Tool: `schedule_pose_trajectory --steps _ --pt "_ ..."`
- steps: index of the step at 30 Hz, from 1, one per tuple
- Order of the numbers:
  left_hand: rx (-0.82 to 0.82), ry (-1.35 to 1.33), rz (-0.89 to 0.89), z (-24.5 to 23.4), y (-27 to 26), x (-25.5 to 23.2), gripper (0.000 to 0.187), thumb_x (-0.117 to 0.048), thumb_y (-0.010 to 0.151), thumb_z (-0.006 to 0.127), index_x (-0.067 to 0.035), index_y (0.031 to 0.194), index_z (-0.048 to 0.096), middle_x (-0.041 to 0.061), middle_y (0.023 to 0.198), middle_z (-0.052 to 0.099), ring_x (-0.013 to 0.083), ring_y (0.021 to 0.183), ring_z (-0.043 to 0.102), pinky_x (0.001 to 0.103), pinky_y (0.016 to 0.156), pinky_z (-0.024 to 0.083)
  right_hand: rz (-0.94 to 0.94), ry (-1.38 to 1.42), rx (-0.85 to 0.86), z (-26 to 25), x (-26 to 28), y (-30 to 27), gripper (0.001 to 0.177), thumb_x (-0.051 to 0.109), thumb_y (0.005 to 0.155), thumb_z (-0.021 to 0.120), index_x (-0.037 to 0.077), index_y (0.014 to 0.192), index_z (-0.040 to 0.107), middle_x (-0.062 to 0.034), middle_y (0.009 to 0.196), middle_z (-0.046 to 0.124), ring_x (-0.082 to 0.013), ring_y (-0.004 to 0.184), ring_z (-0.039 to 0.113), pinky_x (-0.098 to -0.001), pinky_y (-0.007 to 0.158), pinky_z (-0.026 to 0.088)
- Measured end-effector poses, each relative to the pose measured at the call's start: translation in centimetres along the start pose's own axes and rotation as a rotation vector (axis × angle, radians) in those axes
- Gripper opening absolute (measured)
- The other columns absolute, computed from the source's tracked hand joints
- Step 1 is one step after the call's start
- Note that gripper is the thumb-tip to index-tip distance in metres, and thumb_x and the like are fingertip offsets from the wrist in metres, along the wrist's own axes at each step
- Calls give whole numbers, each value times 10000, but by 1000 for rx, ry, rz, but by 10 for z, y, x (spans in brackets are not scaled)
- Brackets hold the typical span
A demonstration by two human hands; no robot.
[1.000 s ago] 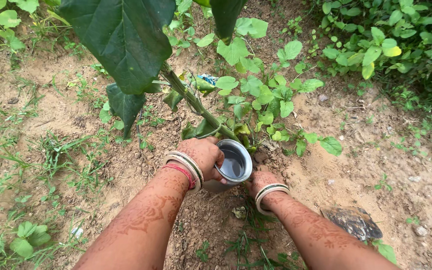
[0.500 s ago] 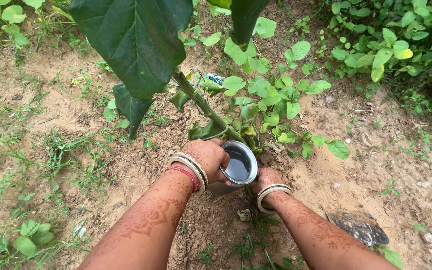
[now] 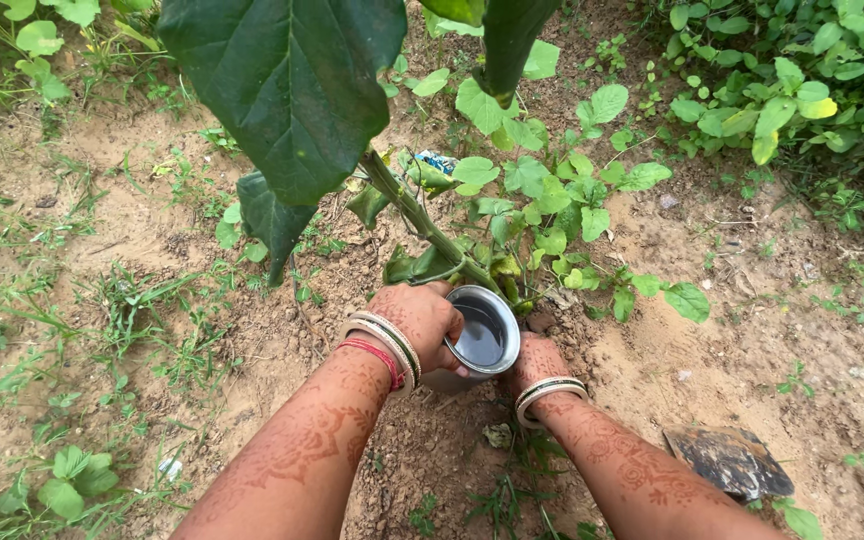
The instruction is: The person loosens the soil around plants using a trowel and pours water at the base of the plants from a metal cup.
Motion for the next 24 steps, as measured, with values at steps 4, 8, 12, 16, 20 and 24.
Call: schedule_pose_trajectory --steps 4,8,12,16,20,24 --pt "-16 7 6 -1 0 0 462 -590 659 877 -301 1013 802 30 1210 643 286 1105 673 439 937 548 118 3 -28 -11 -9 -7 235 216 921 686 75 1093 762 -205 1102 737 -353 1057 717 -445 907 586" --pt "-2 -1 3 -1 0 -1 464 -583 656 879 -313 1026 803 34 1217 642 285 1115 669 438 949 543 5 -245 60 -13 5 -9 251 183 969 583 111 1153 738 -149 1158 731 -292 1070 729 -418 903 596" --pt "9 1 5 0 -1 -2 465 -587 669 872 -314 1037 797 40 1222 636 287 1109 671 440 946 544 -45 -432 210 -18 16 -20 260 231 1013 556 153 1180 739 -100 1201 743 -242 1108 727 -390 928 594" --pt "17 18 7 -2 -1 -3 480 -589 658 875 -302 1034 794 44 1211 639 284 1108 675 435 937 552 -27 -412 223 -22 21 -26 247 199 975 601 168 1175 742 -97 1211 737 -246 1128 710 -388 942 587" --pt "26 25 7 -3 -5 -4 466 -600 667 865 -303 1020 801 39 1217 629 285 1109 673 441 935 547 5 -399 198 -27 17 -33 239 215 972 615 148 1156 752 -103 1213 730 -242 1147 697 -384 943 582" --pt "18 51 4 -6 -4 -5 474 -609 689 854 -297 1041 790 46 1224 651 300 1111 678 452 924 558 -86 -420 220 -43 24 -47 224 185 945 610 150 1106 761 -131 1189 729 -276 1133 706 -399 957 572"
Point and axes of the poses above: each hand's wrist, its own y-axis towards the middle knuckle, its own z-axis out of the palm, x = y × z, the point moved 6 cm from there along y, towards the middle knuckle
